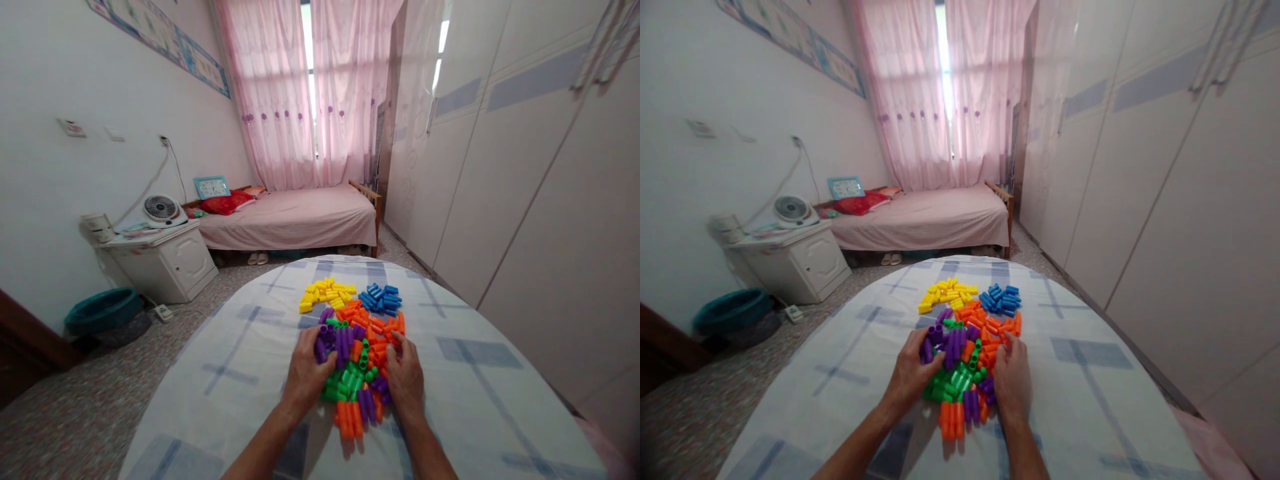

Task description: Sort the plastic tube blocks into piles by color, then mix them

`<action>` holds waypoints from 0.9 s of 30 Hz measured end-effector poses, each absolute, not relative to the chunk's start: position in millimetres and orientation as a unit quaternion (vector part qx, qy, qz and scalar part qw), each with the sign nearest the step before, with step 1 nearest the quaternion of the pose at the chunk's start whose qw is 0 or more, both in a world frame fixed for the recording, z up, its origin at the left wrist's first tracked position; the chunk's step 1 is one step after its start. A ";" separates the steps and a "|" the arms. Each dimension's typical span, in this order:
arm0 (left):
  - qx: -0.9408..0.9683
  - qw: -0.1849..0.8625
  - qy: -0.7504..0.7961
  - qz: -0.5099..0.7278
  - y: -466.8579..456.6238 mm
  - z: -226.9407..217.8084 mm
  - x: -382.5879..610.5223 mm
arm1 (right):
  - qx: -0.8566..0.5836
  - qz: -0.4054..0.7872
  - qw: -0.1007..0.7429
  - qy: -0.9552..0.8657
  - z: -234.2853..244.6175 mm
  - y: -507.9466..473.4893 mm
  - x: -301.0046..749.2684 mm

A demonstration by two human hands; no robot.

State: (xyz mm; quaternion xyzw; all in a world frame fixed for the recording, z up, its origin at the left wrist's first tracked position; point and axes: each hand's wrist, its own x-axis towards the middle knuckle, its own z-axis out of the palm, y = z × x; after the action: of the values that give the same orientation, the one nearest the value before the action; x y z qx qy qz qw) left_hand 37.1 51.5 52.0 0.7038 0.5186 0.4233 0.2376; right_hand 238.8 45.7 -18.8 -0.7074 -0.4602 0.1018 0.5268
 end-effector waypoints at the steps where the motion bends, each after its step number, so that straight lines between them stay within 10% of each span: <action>1: 0.722 0.235 0.506 0.409 52.9 56.8 44.2 | -0.706 0.105 0.528 -0.460 -18.6 45.4 238.9; 13: 0.794 0.072 0.576 0.182 215.6 67.1 53.3 | -0.708 0.146 0.538 -0.433 -25.8 42.1 241.2; 27: 0.836 0.145 0.528 0.039 297.6 49.8 99.4 | -0.692 0.131 0.579 -0.411 -44.2 46.1 239.3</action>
State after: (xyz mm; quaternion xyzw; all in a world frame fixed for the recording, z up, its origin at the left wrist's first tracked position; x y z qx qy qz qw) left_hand 99.4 297.6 49.8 0.8358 0.5281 0.0388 0.1448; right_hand 239.3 46.1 -44.2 -0.6919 -0.4109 0.1305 0.5791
